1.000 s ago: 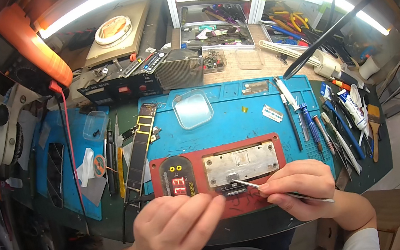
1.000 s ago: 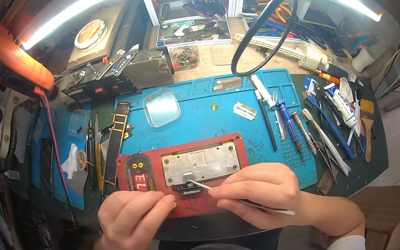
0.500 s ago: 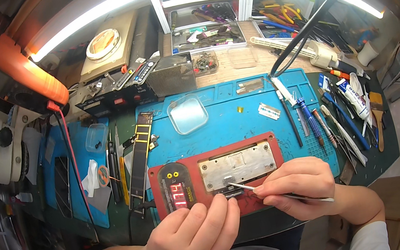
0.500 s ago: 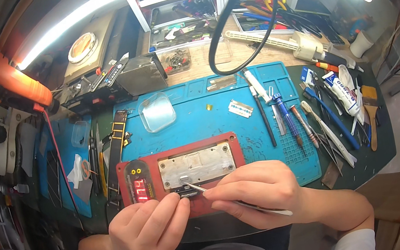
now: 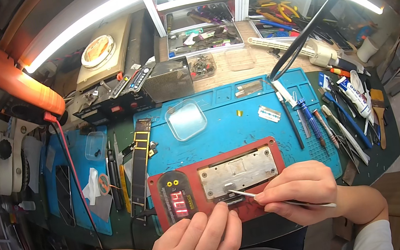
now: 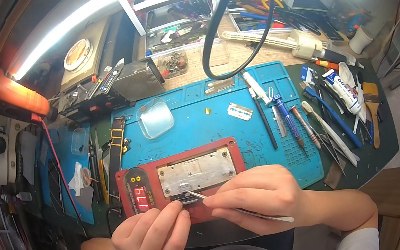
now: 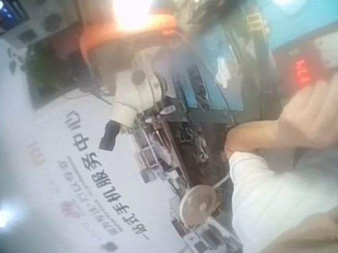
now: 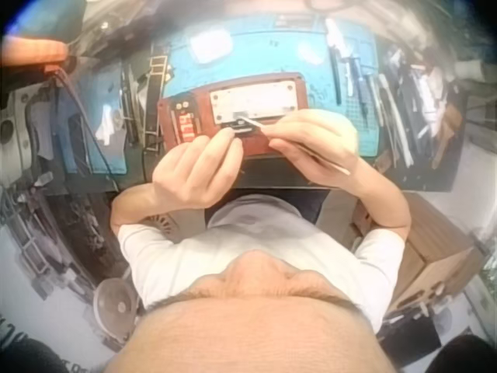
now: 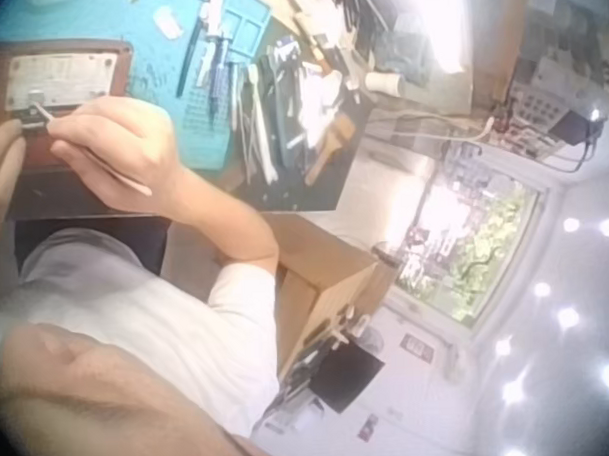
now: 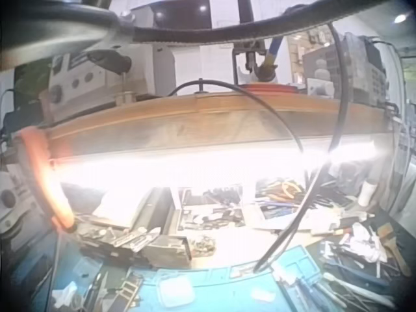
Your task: The person uses a hot air gun and tweezers to heat and reposition a small electronic component on a heated workbench. They repeatedly apply heat and adjust the component's position, then briefly interact with a customer who hands over a smartphone before resuming the soldering work.
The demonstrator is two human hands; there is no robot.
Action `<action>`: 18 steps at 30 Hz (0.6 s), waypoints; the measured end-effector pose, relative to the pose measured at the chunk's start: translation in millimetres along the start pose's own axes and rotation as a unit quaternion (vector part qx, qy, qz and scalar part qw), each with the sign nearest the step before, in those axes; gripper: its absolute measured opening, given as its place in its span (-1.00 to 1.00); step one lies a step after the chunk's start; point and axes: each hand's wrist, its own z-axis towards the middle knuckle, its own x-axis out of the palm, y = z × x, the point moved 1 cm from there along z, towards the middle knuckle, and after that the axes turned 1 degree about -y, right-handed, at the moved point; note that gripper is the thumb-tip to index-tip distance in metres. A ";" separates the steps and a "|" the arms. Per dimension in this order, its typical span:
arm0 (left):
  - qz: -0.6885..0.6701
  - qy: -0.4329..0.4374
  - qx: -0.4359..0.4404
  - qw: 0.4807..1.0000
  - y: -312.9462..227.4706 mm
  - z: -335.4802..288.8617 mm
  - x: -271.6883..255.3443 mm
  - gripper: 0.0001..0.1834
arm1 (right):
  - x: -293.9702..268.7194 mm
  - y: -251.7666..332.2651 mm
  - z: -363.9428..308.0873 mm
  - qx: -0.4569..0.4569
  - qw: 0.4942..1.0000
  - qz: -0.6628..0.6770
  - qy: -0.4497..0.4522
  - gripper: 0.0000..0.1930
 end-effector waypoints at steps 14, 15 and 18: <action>-0.013 0.003 -0.019 1.000 -1.5 -2.2 -1.5 -0.72 | -0.5 -0.6 -0.7 0.000 1.000 0.002 0.005 -0.76; -0.014 0.001 -0.021 1.000 -1.6 -2.4 -1.3 -0.72 | -0.7 -0.3 -0.3 0.000 1.000 0.002 0.005 -0.76; -0.016 0.005 -0.012 1.000 0.0 -1.5 -1.7 -0.72 | -0.1 -0.7 -1.1 -0.001 1.000 0.002 0.002 -0.77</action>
